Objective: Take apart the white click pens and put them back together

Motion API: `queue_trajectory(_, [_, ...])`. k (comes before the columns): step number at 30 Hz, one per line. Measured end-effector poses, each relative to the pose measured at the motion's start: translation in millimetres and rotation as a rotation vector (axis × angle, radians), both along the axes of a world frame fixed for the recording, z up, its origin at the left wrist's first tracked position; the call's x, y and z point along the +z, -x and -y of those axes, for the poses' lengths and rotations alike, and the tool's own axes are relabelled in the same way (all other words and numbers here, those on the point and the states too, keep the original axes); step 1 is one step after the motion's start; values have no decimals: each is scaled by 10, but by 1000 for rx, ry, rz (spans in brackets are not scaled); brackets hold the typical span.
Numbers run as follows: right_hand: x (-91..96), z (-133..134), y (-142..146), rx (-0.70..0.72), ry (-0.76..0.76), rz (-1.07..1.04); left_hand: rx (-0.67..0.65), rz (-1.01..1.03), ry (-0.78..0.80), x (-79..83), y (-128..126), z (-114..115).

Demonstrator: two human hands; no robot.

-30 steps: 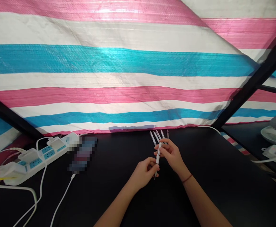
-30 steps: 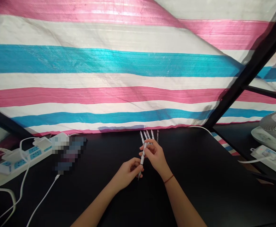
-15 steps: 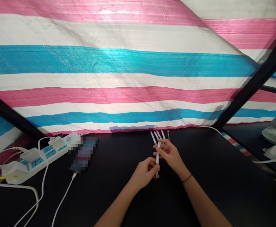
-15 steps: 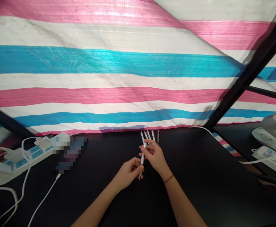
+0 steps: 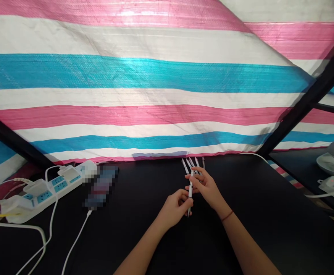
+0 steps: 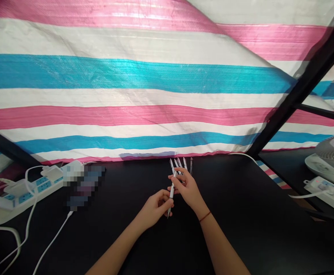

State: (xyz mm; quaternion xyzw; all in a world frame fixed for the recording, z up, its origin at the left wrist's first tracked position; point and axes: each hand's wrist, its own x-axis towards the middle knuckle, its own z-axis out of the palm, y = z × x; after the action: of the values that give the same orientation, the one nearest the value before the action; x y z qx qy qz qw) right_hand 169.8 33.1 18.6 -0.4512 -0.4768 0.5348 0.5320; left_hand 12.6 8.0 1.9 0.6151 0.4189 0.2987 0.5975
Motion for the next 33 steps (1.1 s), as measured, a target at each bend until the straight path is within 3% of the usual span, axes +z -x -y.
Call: queue_trajectory(33, [-76, -31, -32, 27, -32, 30, -20, -4, -23, -52, -11, 24])
